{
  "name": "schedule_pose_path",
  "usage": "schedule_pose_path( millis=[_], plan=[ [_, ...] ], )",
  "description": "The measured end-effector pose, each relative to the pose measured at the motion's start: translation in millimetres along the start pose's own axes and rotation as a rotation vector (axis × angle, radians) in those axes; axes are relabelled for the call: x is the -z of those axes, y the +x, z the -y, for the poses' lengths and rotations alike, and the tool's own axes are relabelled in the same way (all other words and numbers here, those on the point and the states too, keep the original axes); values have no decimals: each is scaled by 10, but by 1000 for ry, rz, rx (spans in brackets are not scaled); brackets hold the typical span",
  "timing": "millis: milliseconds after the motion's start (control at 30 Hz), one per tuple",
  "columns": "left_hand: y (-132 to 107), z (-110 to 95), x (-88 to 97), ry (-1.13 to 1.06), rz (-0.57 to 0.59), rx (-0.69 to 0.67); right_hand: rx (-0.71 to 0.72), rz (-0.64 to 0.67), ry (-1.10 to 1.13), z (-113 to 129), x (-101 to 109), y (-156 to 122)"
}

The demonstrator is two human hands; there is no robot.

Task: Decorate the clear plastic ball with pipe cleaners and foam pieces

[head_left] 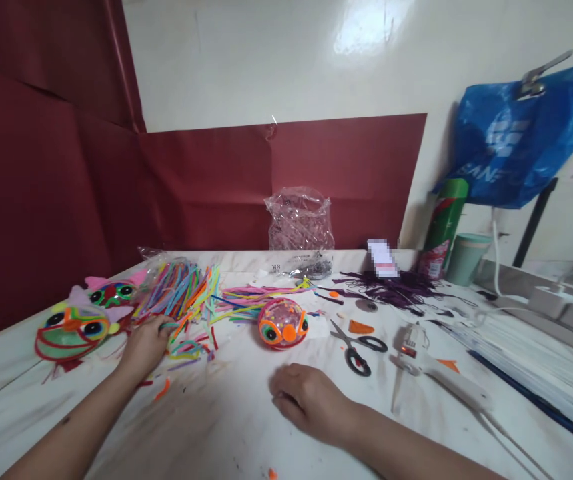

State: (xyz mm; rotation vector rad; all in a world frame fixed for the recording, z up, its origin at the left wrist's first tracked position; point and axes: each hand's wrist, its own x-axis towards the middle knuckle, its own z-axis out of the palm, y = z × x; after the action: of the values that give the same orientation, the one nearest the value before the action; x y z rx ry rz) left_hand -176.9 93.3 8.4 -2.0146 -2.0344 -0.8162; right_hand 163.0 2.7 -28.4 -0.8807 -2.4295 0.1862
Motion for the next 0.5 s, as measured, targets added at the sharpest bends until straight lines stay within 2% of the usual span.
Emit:
schedule_pose_path(
  millis=[267, 500],
  plan=[
    [21, 100, -51, -75, 24, 24, -4, 18, -6, -12, -9, -9],
    [-12, 18, 2, -56, 1, 7, 3, 7, 6, -30, -19, -19]
  ],
)
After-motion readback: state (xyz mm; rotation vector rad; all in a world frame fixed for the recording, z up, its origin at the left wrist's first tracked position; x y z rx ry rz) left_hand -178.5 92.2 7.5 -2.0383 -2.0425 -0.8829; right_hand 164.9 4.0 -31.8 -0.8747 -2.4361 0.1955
